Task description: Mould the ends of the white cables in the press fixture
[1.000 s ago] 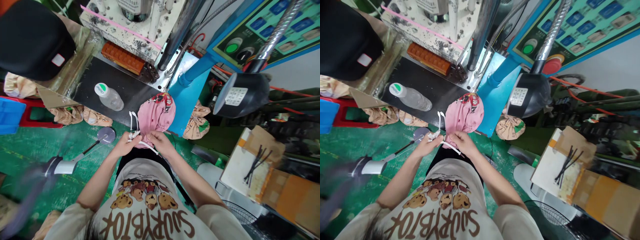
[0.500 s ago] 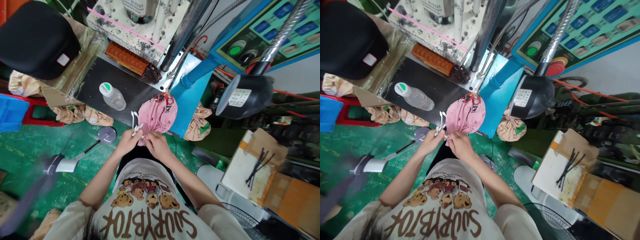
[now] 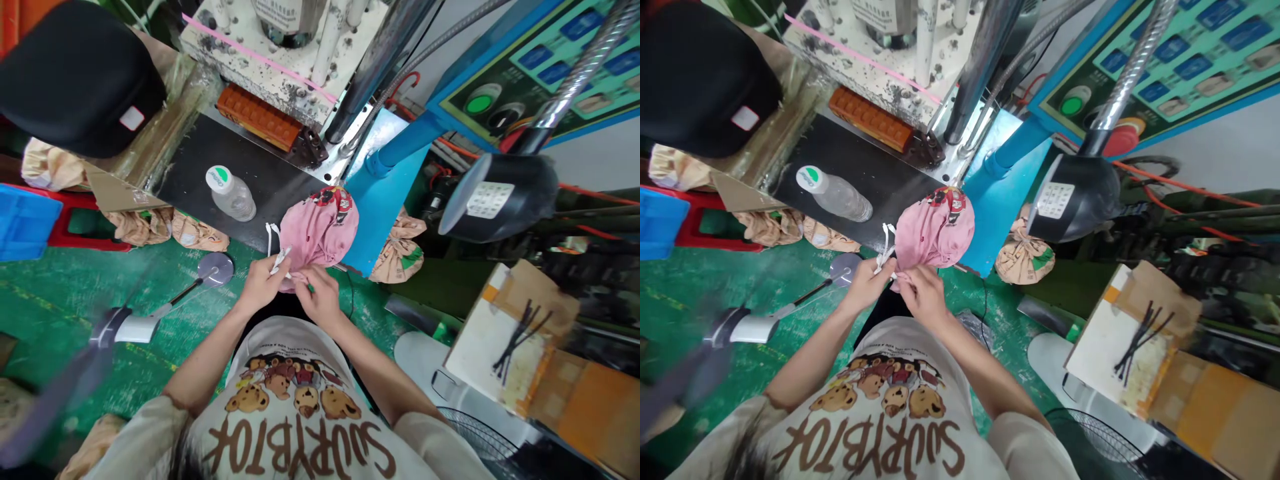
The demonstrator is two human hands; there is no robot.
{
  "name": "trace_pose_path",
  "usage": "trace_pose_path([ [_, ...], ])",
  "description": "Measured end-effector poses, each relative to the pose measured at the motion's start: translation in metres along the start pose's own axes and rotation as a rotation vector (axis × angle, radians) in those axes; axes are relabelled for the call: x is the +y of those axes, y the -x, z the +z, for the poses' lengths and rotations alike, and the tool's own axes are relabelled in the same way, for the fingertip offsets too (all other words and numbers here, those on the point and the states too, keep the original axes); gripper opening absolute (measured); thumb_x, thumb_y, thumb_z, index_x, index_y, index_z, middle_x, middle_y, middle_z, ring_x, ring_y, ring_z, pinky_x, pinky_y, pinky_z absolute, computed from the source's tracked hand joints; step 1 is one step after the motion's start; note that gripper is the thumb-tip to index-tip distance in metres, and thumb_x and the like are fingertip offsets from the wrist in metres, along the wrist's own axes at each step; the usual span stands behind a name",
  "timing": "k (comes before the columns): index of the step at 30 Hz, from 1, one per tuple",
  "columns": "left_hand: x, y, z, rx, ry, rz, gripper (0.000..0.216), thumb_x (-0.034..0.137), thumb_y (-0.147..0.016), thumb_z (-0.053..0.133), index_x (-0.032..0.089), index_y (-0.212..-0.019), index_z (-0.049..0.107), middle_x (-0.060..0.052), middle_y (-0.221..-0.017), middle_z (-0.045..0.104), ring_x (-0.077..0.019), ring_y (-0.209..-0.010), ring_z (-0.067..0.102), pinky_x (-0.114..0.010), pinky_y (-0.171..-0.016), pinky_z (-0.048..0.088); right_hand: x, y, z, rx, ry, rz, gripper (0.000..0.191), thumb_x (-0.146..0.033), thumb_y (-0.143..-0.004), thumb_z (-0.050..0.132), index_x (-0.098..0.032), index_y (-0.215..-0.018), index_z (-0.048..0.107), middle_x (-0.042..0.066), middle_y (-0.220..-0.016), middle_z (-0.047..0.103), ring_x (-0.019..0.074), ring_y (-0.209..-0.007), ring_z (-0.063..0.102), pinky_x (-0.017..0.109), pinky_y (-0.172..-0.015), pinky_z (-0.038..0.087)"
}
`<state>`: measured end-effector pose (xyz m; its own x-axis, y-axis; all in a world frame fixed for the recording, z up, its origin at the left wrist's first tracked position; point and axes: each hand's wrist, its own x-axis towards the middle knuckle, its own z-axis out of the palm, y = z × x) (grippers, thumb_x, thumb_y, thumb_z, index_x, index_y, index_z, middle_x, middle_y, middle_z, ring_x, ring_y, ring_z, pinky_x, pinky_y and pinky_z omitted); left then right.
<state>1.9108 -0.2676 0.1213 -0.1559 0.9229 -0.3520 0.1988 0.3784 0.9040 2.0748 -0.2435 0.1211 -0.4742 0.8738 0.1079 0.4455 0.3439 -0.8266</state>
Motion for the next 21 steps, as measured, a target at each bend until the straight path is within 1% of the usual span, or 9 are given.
trace_pose_path([
  [3,0.002,-0.004,-0.005,0.014,-0.068,0.035,0.041,0.048,-0.086,0.053,0.018,-0.059,0.048,0.004,-0.053,0.039,-0.0100,-0.053,0.035,-0.024,-0.055,0.026,-0.006,-0.009,-0.006,-0.121,-0.118,0.144,0.020,-0.029,-0.095,0.051,-0.019,-0.081,0.060,0.003,-0.073,0.061,0.0159,-0.067,0.056,0.027,-0.065,0.040],
  [6,0.003,-0.004,-0.006,0.014,-0.102,0.058,0.037,0.045,-0.085,0.055,0.018,-0.060,0.048,0.004,-0.053,0.040,-0.0101,-0.052,0.037,-0.025,-0.056,0.026,-0.010,-0.016,-0.003,-0.239,-0.053,0.117,0.018,-0.025,-0.092,0.054,-0.019,-0.075,0.056,0.002,-0.072,0.058,0.0155,-0.067,0.054,0.026,-0.064,0.036],
  [8,0.003,-0.004,-0.005,0.006,-0.103,0.064,0.035,0.044,-0.084,0.055,0.018,-0.061,0.050,0.004,-0.053,0.042,-0.0105,-0.053,0.039,-0.024,-0.057,0.027,-0.009,-0.018,0.004,-0.246,-0.080,0.159,0.024,-0.026,-0.090,0.055,-0.019,-0.068,0.052,0.000,-0.065,0.053,0.0138,-0.061,0.048,0.026,-0.061,0.032],
  [10,-0.001,-0.007,-0.005,0.015,-0.095,0.051,0.035,0.045,-0.084,0.055,0.018,-0.061,0.050,0.004,-0.053,0.043,-0.0108,-0.053,0.040,-0.024,-0.057,0.027,-0.002,-0.018,0.009,-0.196,-0.218,0.267,0.031,-0.033,-0.089,0.058,-0.019,-0.061,0.049,-0.003,-0.059,0.047,0.0121,-0.055,0.042,0.025,-0.057,0.030],
  [12,-0.010,-0.016,-0.006,0.054,-0.075,0.012,0.036,0.046,-0.085,0.054,0.018,-0.061,0.051,0.004,-0.053,0.043,-0.0112,-0.053,0.039,-0.024,-0.056,0.028,0.011,-0.020,0.007,-0.055,-0.381,0.401,0.032,-0.038,-0.086,0.061,-0.019,-0.062,0.051,-0.003,-0.060,0.048,0.0117,-0.056,0.042,0.024,-0.058,0.033],
  [15,-0.028,-0.040,-0.008,0.105,-0.023,-0.076,0.039,0.047,-0.087,0.052,0.019,-0.060,0.052,0.004,-0.050,0.044,-0.0121,-0.051,0.039,-0.024,-0.054,0.028,0.029,-0.028,-0.015,0.268,-0.511,0.535,0.028,-0.041,-0.083,0.065,-0.018,-0.069,0.057,-0.003,-0.065,0.052,0.0115,-0.060,0.043,0.024,-0.061,0.037],
  [17,-0.038,-0.059,-0.007,0.114,0.028,-0.122,0.035,0.044,-0.085,0.057,0.018,-0.062,0.055,0.003,-0.051,0.047,-0.0128,-0.052,0.042,-0.024,-0.054,0.029,0.033,-0.035,-0.037,0.491,-0.501,0.518,0.030,-0.043,-0.083,0.066,-0.017,-0.072,0.057,-0.003,-0.066,0.052,0.0109,-0.061,0.043,0.024,-0.062,0.038],
  [19,-0.042,-0.075,-0.003,0.131,0.100,-0.148,0.026,0.041,-0.082,0.062,0.018,-0.072,0.061,0.002,-0.057,0.053,-0.0133,-0.055,0.046,-0.024,-0.055,0.030,0.026,-0.043,-0.054,0.668,-0.428,0.436,0.032,-0.046,-0.085,0.064,-0.017,-0.072,0.057,-0.002,-0.067,0.052,0.0111,-0.063,0.043,0.024,-0.063,0.039],
  [21,-0.039,-0.083,0.002,0.144,0.197,-0.167,0.024,0.041,-0.081,0.065,0.018,-0.089,0.063,0.002,-0.064,0.056,-0.0125,-0.056,0.046,-0.023,-0.055,0.031,0.013,-0.050,-0.061,0.739,-0.334,0.355,0.035,-0.048,-0.088,0.060,-0.017,-0.073,0.058,-0.001,-0.068,0.052,0.0117,-0.064,0.045,0.024,-0.063,0.040],
])
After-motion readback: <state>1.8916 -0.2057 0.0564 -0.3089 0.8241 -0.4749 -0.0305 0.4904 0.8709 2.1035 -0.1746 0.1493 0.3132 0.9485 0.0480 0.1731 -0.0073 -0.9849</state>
